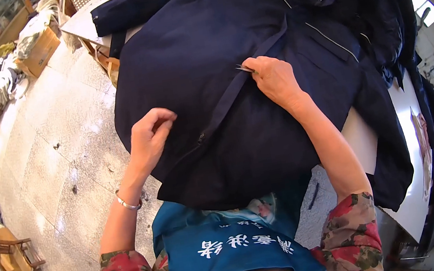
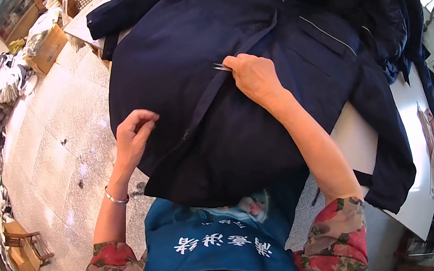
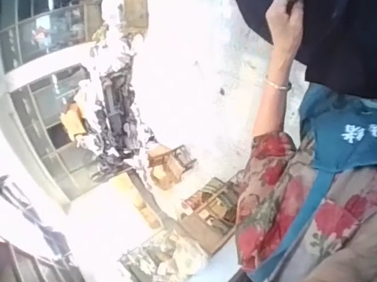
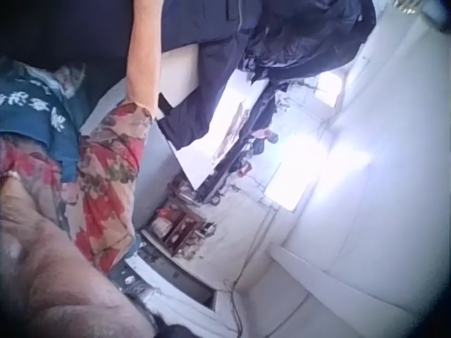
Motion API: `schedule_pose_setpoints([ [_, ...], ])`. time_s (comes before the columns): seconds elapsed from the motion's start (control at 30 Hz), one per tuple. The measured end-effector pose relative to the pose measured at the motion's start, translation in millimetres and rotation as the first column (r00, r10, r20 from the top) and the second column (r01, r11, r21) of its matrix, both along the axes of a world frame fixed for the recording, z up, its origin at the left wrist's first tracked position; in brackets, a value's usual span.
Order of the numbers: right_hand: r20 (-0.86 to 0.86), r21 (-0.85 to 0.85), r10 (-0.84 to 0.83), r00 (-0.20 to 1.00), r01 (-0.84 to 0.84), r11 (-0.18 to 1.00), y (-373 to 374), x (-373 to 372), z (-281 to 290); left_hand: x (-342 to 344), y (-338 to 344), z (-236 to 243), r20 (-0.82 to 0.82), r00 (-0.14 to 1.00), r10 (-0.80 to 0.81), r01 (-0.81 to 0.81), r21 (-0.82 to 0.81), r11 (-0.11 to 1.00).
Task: The recorder is using thread nippers to trim loose threads from navy blue quilted jackets on a work table.
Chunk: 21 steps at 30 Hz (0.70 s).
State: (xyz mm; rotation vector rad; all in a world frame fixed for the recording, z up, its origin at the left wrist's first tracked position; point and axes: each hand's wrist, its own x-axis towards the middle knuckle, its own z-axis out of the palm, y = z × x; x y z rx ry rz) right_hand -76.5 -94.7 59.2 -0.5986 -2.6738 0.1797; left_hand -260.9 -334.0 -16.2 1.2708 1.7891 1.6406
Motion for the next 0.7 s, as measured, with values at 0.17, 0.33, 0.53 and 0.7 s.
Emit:
schedule_pose_setpoints([
  [0.17, -0.031, 0.052, -0.018, 0.999, 0.019, 0.998, -7, 18, 1, 8, 45, 32, -0.613, 0.782, -0.113, 0.141, -0.002, 0.990],
  [0.33, -0.090, 0.076, 0.004, 0.996, 0.003, 0.997, -14, 43, -1, -7, 65, 14, -0.632, 0.757, -0.165, 0.149, -0.078, 0.986],
  [0.53, -0.116, 0.017, 0.002, 0.993, 0.000, 1.000, -12, 55, -6, -24, 51, 5, -0.591, 0.792, -0.154, 0.156, -0.048, 0.987],
  [0.7, -0.125, -0.002, -0.016, 0.992, 0.016, 1.000, -9, 61, -13, -28, -3, -11, -0.118, 0.993, -0.009, 0.011, 0.020, 1.000],
])
